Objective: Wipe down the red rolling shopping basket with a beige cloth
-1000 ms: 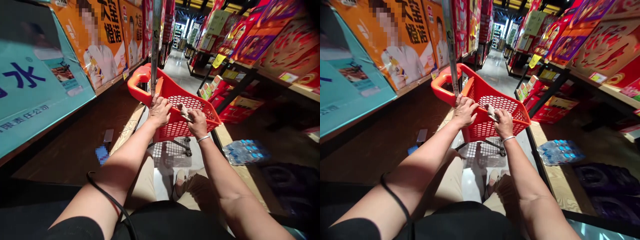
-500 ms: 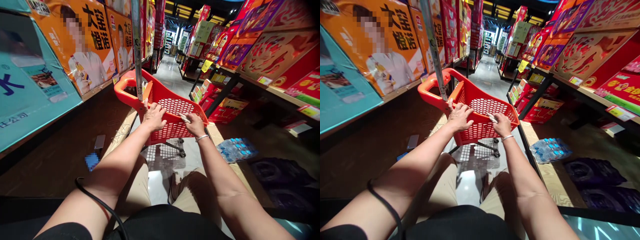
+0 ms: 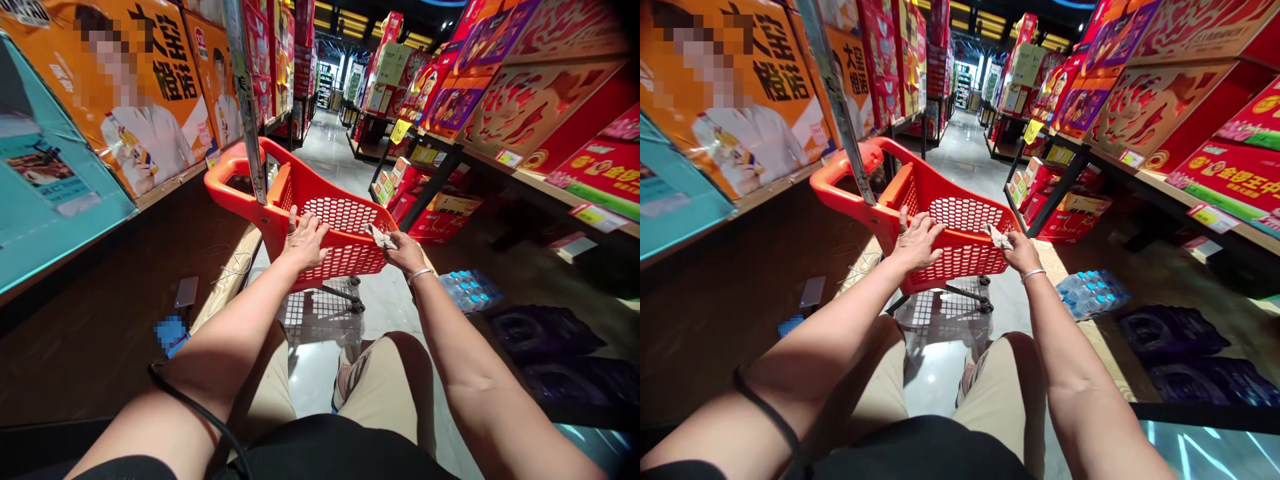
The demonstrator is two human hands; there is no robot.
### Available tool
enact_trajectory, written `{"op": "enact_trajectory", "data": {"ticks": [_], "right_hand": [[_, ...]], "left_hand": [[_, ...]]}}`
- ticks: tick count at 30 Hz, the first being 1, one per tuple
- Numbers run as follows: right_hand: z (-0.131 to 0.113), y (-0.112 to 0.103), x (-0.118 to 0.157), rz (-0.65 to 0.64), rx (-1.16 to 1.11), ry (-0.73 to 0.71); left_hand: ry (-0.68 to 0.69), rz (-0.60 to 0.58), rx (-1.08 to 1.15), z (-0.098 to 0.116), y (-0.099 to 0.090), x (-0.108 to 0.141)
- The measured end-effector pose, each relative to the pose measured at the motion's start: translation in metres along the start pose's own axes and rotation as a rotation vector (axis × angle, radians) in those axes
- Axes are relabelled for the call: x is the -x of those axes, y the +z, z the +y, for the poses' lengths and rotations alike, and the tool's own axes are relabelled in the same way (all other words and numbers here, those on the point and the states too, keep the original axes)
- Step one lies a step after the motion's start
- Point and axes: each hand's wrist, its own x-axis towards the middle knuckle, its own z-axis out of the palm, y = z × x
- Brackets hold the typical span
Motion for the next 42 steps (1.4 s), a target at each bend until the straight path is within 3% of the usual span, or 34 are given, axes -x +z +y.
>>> {"op": "enact_trajectory", "data": {"ticks": [4,9,13,18,22,26,30,33,36,39,42], "right_hand": [[-0.014,0.006,0.003,0.021,0.044,0.036],[-0.041,0.014,0.012,0.051,0.020,-0.117],[-0.035,0.010,0.019,0.026,0.004,-0.202],[-0.009,-0.004,0.014,-0.020,0.015,-0.033],[-0.002,-0.013,0.014,-0.047,0.031,0.035],[-0.011,-0.013,0.028,-0.020,0.020,0.054],[-0.044,0.007,0.047,0.095,0.069,0.097],[-0.081,0.032,0.055,0.139,0.069,-0.032],[-0.105,0.048,0.054,0.093,0.079,-0.217],[-0.098,0.049,0.053,0.016,0.172,-0.294],[-0.063,0.040,0.062,-0.024,0.277,-0.339]], "left_hand": [[-0.024,-0.002,0.039,0.006,0.000,-0.007],[0.040,-0.074,0.038,0.022,0.012,-0.013],[0.074,-0.089,0.049,0.032,0.022,-0.015],[0.115,-0.105,0.092,0.036,0.024,-0.021],[0.130,-0.096,0.114,0.038,0.026,-0.025],[0.140,-0.107,0.127,0.037,0.026,-0.027],[0.117,-0.117,0.095,0.029,0.025,-0.030],[0.126,-0.138,0.056,0.021,0.024,-0.033],[0.137,-0.147,0.047,0.011,0.024,-0.035],[0.150,-0.174,0.077,-0.001,0.023,-0.036],[0.151,-0.185,0.124,-0.010,0.021,-0.035]]}}
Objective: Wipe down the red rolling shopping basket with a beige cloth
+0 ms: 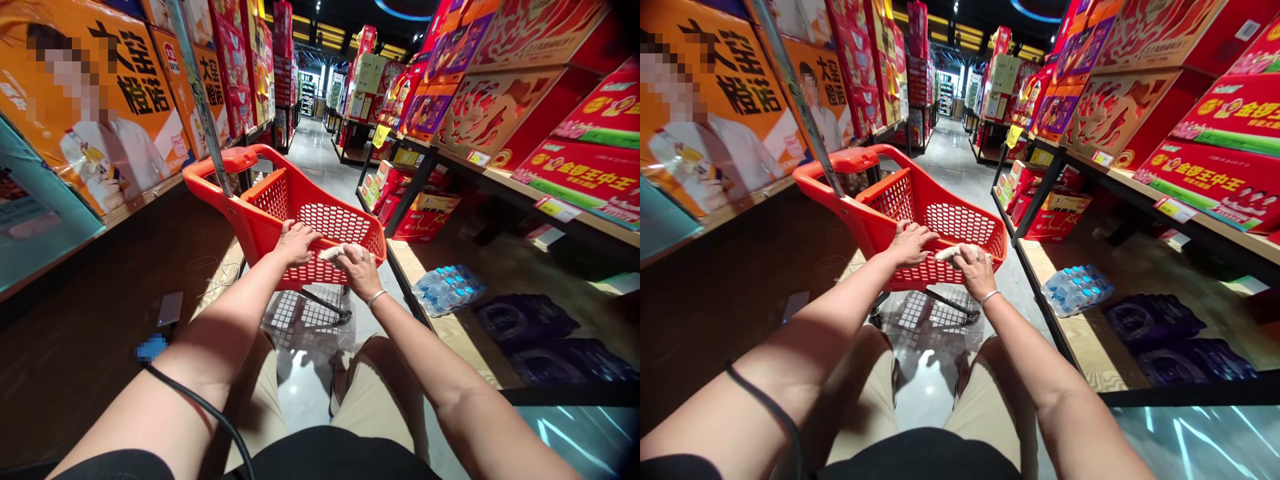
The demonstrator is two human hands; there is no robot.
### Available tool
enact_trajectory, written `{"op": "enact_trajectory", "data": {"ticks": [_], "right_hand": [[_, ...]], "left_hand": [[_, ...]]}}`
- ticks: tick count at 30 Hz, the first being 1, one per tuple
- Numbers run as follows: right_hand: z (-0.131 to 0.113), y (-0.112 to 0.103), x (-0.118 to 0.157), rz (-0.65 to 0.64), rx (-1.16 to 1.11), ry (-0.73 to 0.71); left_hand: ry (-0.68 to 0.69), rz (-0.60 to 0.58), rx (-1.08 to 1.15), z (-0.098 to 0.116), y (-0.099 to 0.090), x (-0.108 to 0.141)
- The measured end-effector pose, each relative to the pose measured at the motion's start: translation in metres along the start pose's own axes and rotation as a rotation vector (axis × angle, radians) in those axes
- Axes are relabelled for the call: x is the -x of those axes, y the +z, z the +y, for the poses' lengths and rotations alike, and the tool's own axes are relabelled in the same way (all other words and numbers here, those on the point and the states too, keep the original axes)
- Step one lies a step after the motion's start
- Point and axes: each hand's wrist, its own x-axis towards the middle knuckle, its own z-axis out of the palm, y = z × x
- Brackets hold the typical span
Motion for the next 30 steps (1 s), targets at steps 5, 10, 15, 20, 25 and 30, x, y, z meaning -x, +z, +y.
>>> {"op": "enact_trajectory", "data": {"ticks": [5,10,15,20,25,30], "right_hand": [[0.043,0.001,0.047,0.018,0.094,0.067],[0.012,0.016,0.034,-0.007,0.084,-0.005],[-0.049,0.042,-0.017,-0.122,0.035,-0.227],[-0.037,0.047,-0.005,-0.200,0.062,-0.304],[0.018,0.036,0.044,-0.282,0.141,-0.222],[0.001,0.039,0.035,-0.252,0.140,-0.262]], "left_hand": [[-0.024,0.015,0.039,-0.004,-0.001,0.002],[-0.022,0.013,0.010,0.002,0.003,-0.001],[-0.013,0.038,0.021,0.005,0.006,0.002],[-0.021,0.052,0.030,-0.004,0.003,0.007],[-0.034,0.065,0.050,-0.017,0.003,0.008],[-0.056,0.074,0.031,-0.014,0.005,0.007]]}}
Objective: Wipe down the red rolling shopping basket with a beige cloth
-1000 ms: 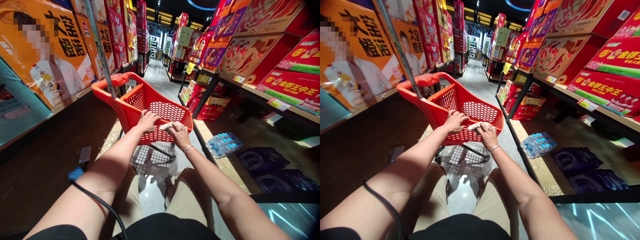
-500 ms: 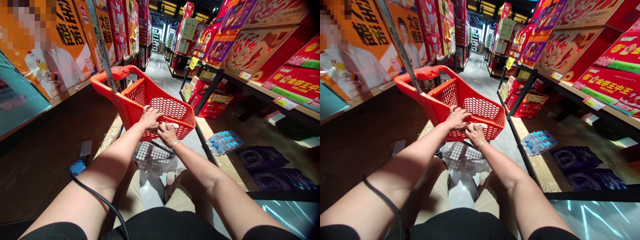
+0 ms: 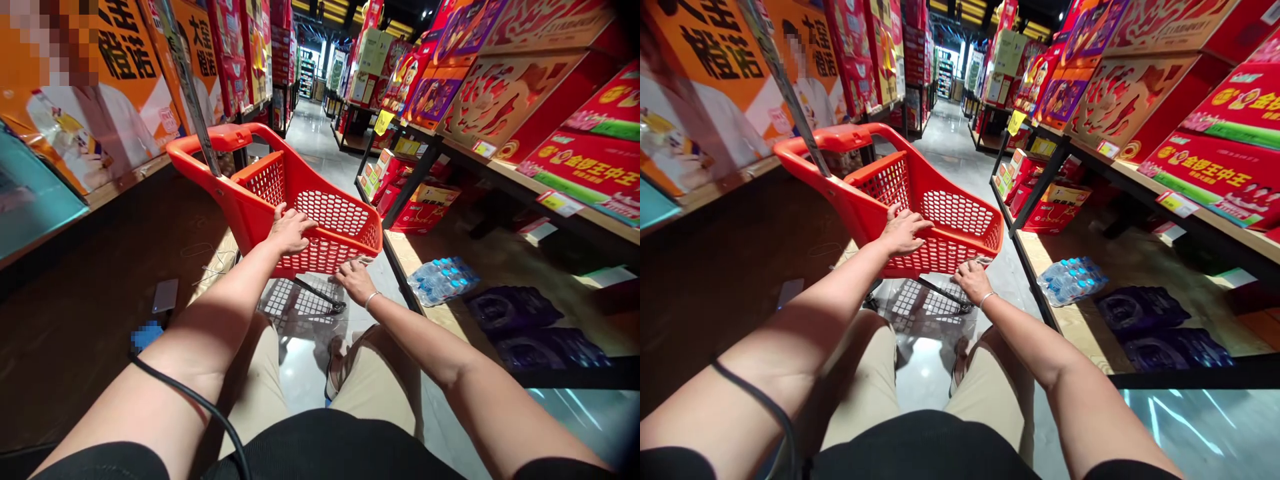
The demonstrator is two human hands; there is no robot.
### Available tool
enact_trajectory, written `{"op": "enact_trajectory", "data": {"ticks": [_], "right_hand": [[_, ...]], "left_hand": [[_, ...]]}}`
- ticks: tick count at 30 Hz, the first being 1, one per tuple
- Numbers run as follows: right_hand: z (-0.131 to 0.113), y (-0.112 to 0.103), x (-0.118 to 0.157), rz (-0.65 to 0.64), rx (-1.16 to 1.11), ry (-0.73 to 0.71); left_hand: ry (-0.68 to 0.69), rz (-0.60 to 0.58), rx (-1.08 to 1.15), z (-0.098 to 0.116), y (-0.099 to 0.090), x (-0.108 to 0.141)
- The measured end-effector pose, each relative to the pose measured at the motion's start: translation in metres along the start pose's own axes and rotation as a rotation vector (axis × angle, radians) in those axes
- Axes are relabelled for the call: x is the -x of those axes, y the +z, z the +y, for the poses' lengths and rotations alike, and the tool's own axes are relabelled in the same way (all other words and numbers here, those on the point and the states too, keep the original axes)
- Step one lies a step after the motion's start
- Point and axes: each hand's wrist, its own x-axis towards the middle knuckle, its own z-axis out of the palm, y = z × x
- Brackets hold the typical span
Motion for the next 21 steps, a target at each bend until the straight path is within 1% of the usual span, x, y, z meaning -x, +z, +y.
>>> {"op": "enact_trajectory", "data": {"ticks": [4,6,7,9,12,14,15,16,18,19,21], "right_hand": [[-0.036,-0.003,-0.051,0.071,-0.020,-0.131],[-0.047,-0.002,-0.067,0.085,-0.030,-0.158],[-0.050,0.000,-0.070,0.064,-0.030,-0.159],[-0.048,0.004,-0.064,-0.022,-0.018,-0.135],[-0.032,0.006,-0.033,-0.135,0.011,-0.066],[-0.017,-0.001,-0.006,-0.148,0.032,-0.029],[-0.010,-0.008,0.007,-0.131,0.042,-0.006],[-0.003,-0.017,0.019,-0.090,0.050,0.024],[0.008,-0.036,0.036,0.070,0.051,0.088],[0.013,-0.045,0.040,0.174,0.038,0.117],[0.019,-0.059,0.039,0.364,-0.016,0.157]], "left_hand": [[0.004,-0.017,-0.013,0.005,0.000,0.002],[0.010,-0.011,-0.010,0.005,0.000,0.004],[0.010,-0.006,-0.007,0.005,-0.001,0.004],[0.009,-0.003,-0.004,0.003,-0.001,0.006],[0.009,-0.001,0.004,0.000,-0.002,0.006],[0.009,0.009,0.018,-0.001,-0.001,0.006],[0.008,0.018,0.027,-0.002,-0.001,0.006],[0.008,0.026,0.036,-0.003,0.000,0.006],[0.009,0.041,0.047,-0.004,0.001,0.006],[0.008,0.045,0.048,-0.004,0.001,0.006],[0.005,0.053,0.042,-0.004,0.002,0.007]]}}
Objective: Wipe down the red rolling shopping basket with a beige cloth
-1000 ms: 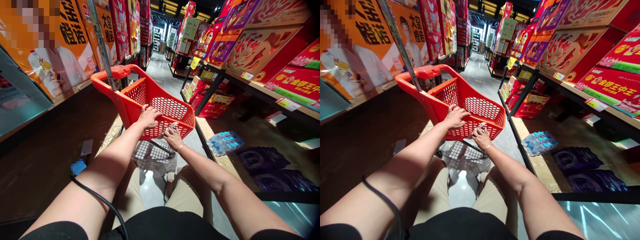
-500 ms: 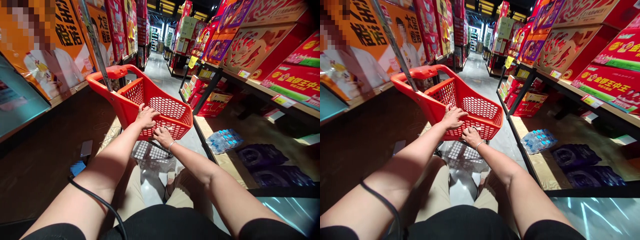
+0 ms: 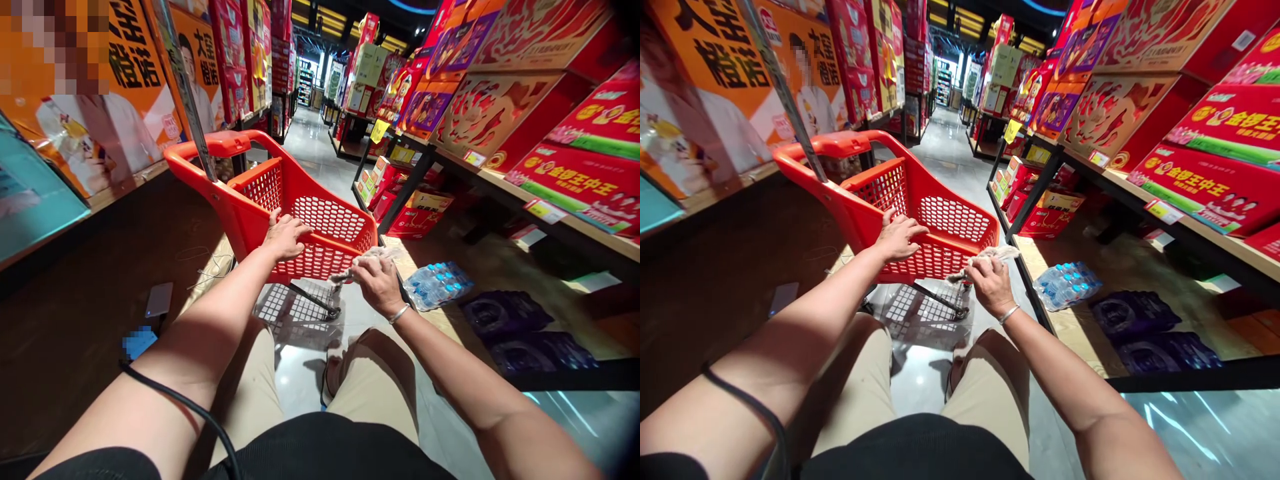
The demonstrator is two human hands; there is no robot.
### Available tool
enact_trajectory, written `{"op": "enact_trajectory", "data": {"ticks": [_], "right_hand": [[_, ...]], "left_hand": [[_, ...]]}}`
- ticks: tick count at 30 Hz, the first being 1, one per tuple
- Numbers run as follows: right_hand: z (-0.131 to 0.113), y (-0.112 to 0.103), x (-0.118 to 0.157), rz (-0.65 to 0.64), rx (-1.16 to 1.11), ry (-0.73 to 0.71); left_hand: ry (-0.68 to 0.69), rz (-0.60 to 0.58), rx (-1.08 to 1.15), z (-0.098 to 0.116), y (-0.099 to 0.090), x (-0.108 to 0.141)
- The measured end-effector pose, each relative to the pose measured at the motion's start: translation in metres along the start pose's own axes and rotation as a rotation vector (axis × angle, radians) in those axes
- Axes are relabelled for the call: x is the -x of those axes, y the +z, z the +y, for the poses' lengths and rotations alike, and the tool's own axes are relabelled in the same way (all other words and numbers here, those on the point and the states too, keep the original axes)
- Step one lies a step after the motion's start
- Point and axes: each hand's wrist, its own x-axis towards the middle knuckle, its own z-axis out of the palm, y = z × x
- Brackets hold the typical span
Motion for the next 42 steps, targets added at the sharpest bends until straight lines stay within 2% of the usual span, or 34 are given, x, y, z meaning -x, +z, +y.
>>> {"op": "enact_trajectory", "data": {"ticks": [3,6,9,13,16,18,20,22,24,25,28,30,32,35,37,40,42], "right_hand": [[0.006,0.004,-0.020,0.113,-0.119,0.048],[0.019,0.023,-0.033,0.082,-0.262,0.020],[0.040,0.034,-0.027,0.062,-0.402,-0.015],[0.058,0.032,-0.008,0.087,-0.476,0.044],[0.043,0.032,-0.004,0.124,-0.417,0.175],[0.026,0.033,-0.007,0.134,-0.346,0.283],[0.014,0.033,-0.012,0.131,-0.341,0.318],[0.015,0.028,-0.014,0.134,-0.451,0.281],[0.030,0.019,-0.015,0.181,-0.567,0.278],[0.041,0.012,-0.015,0.234,-0.572,0.321],[0.068,-0.008,-0.017,0.419,-0.355,0.524],[0.069,-0.015,-0.019,0.457,-0.208,0.587],[0.055,-0.014,-0.020,0.384,-0.171,0.532],[0.024,0.000,-0.021,0.172,-0.270,0.281],[0.012,0.009,-0.024,0.103,-0.397,0.158],[0.020,0.017,-0.034,0.142,-0.528,0.187],[0.034,0.018,-0.045,0.101,-0.544,0.236]], "left_hand": [[-0.010,0.015,-0.008,0.001,-0.001,0.002],[-0.001,0.017,-0.004,0.000,-0.002,0.007],[0.019,0.024,0.007,-0.006,-0.003,0.011],[-0.004,0.019,0.001,-0.013,-0.006,0.013],[-0.017,0.011,-0.023,-0.005,-0.005,0.013],[-0.004,-0.030,-0.022,0.009,-0.001,0.014],[0.042,-0.099,0.008,0.026,0.005,0.015],[0.086,-0.117,0.056,0.042,0.013,0.015],[0.094,-0.097,0.100,0.051,0.019,0.015],[0.093,-0.089,0.116,0.053,0.021,0.014],[0.090,-0.095,0.135,0.053,0.023,0.011],[0.077,-0.099,0.136,0.051,0.023,0.009],[0.065,-0.105,0.137,0.051,0.021,0.009],[0.065,-0.114,0.129,0.052,0.019,0.009],[0.068,-0.114,0.122,0.052,0.018,0.010],[0.069,-0.110,0.125,0.051,0.019,0.011],[0.067,-0.114,0.127,0.050,0.019,0.011]]}}
